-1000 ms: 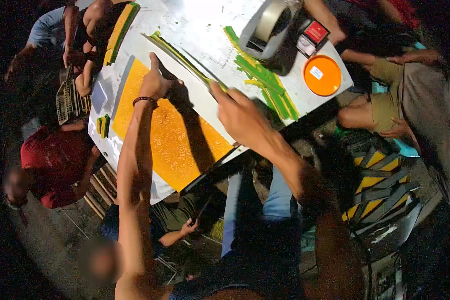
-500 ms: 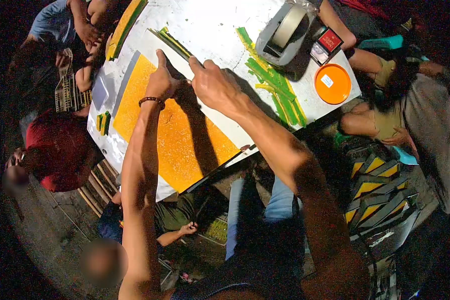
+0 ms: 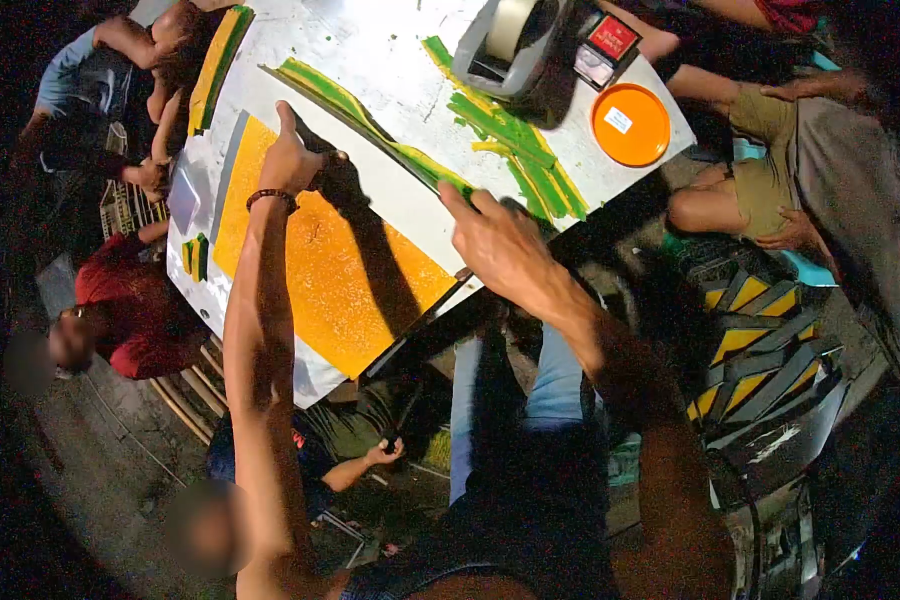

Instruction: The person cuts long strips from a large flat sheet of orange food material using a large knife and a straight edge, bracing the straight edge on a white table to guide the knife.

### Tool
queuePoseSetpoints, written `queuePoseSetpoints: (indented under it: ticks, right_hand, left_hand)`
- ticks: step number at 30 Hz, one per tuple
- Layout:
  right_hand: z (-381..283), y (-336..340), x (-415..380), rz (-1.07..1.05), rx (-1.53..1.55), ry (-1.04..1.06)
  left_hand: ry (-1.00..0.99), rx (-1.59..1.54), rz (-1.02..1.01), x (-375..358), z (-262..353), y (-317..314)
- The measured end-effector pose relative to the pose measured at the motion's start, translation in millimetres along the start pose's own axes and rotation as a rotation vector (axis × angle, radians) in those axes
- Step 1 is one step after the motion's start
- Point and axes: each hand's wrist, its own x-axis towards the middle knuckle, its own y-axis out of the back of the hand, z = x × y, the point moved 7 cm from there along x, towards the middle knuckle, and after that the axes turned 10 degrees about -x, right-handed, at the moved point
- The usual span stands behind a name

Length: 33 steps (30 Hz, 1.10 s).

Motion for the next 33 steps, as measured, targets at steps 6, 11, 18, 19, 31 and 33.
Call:
queuePoseSetpoints:
  ticks: [6,11,18,19,31,33]
  right_hand:
    - [13,23,-76,-0.090,0.005,-0.132]
    - [28,37,-142,-0.081,0.069,-0.234]
    - [4,59,-90,0.059,0.193,-0.136]
    - [-5,61,-58,0.172,0.234,-0.060]
    - [-41,-4,140,0.062,0.162,-0.002]
    - [-42,0,126,0.047,0.136,-0.023]
  left_hand:
    - [0.050,-0.072,-0.046,-9,7,2]
    - [0.041,-0.108,-0.042,-6,5,0]
    - [-0.035,0.079,0.070,4,-8,-2]
    - [0.085,-0.014,-0.025,-5,1,2]
    - [0.059,0.006,0.003,7,-12,-5]
    - [0.092,-0.026,-0.020,6,-10,-4]
